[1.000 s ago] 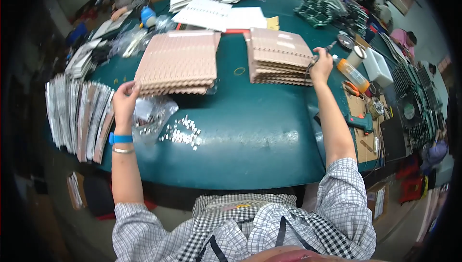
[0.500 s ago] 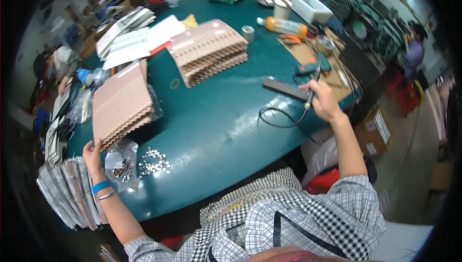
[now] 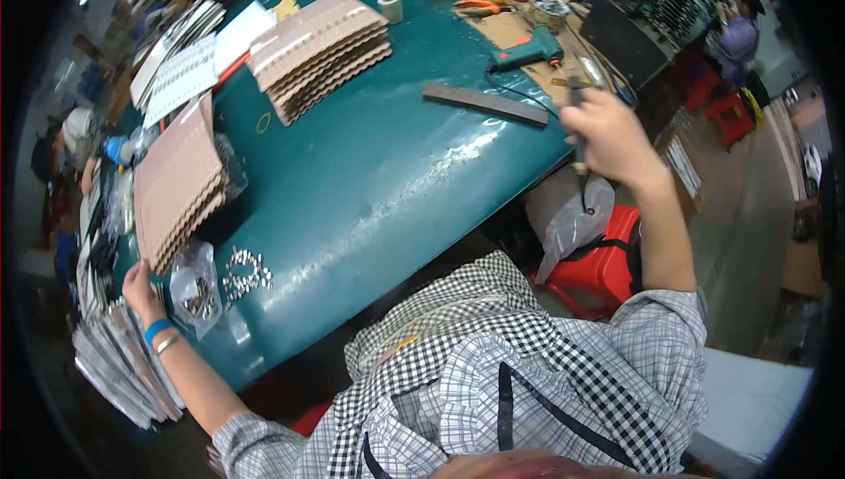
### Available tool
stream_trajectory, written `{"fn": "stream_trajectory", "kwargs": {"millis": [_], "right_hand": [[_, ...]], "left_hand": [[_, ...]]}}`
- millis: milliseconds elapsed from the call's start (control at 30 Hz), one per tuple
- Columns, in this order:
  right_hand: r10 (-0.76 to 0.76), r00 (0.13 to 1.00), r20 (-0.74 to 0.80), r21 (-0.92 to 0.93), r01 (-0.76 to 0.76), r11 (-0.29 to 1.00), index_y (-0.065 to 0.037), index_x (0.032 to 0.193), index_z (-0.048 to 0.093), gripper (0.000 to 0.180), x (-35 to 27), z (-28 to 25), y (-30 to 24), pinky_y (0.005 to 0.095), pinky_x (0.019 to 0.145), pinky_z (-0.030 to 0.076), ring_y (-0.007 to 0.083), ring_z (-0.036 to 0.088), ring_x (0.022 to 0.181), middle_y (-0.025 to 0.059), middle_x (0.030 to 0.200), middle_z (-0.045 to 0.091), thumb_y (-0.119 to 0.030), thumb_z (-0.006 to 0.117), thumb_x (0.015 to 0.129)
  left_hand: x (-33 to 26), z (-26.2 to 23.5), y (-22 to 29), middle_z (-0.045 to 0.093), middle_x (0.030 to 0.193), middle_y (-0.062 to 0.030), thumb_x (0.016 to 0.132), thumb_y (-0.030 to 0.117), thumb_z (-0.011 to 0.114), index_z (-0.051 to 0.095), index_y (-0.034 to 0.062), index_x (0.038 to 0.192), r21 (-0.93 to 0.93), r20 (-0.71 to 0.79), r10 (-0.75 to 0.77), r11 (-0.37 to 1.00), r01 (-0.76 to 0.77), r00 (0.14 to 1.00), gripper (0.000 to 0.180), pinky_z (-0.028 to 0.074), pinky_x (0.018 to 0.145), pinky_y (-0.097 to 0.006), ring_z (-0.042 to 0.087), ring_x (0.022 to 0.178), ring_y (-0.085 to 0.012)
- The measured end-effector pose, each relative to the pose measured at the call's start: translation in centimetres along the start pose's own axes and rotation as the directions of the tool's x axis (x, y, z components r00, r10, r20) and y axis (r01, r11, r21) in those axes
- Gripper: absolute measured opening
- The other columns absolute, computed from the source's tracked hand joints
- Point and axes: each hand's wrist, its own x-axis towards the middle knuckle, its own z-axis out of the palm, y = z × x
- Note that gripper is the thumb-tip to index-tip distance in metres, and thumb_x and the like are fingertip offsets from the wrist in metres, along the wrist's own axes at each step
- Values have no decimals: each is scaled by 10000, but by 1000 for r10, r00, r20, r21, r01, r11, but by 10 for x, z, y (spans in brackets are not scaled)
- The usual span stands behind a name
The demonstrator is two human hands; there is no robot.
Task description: The person assembles small electronic components and solders wires onto LED light strips with a soldering iron.
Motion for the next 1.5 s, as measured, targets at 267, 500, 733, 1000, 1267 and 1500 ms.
{"fn": "stream_trajectory", "kwargs": {"millis": [267, 500, 733, 1000, 1267, 1500], "right_hand": [[-42, 999, -28, 45, 43, 998, -94, 1056, 627, 370, 41, 115, 0, 434, 891, 471, 359, 563, 1049, 136, 990, 628, 39, 593, 712], [13, 997, 80, -42, -10, 999, -173, 1277, 638, 605, 27, 113, -10, 422, 1011, 426, 347, 531, 1196, 159, 1320, 576, 110, 521, 756], [137, 990, 38, -85, -134, 987, -88, 1265, 628, 501, 30, 82, -33, 422, 978, 451, 333, 578, 1143, 167, 1200, 640, 97, 524, 811], [-53, 992, 119, 669, -40, 742, -24, 1169, 657, 318, 152, 79, -126, 333, 813, 521, 233, 667, 893, 131, 996, 699, -39, 659, 852], [41, 914, 405, 890, -404, 212, 42, 1237, 597, 432, 303, 175, -231, 293, 663, 534, 174, 670, 852, 110, 1050, 676, -282, 625, 951], [143, 871, 470, 848, -490, 201, 10, 962, 664, 246, 347, 202, -263, 288, 504, 455, 132, 599, 665, 76, 788, 651, -218, 689, 875]], "left_hand": [[-39, -7, 42, 490, 626, 70, 842, 173, 717, 728, 82, 923, -379, 127, -97, 915, 139, 987, 122, 281, 444, -253, 394, 512, -66], [-68, 11, 94, 359, 546, 88, 888, 211, 716, 592, 131, 739, -497, 126, -518, 705, 506, 846, 209, 154, 374, -221, 245, 413, -36], [-77, 15, 109, 411, 589, 93, 822, 114, 744, 733, 47, 997, -371, 85, -422, 827, 422, 903, 188, 159, 402, -237, 268, 462, -21], [-70, 12, 106, 418, 558, 60, 771, 142, 790, 661, 44, 763, -338, 170, -445, 812, 476, 879, 162, 165, 411, -256, 262, 445, -41], [-68, 26, 115, 534, 594, 21, 743, 191, 785, 706, 9, 806, -82, 164, -283, 951, 299, 945, 209, 278, 416, -273, 409, 466, -73], [-72, 24, 116, 621, 638, -2, 749, 191, 762, 702, 11, 747, -58, 183, -253, 962, 267, 950, 189, 320, 437, -258, 452, 476, -73]]}}
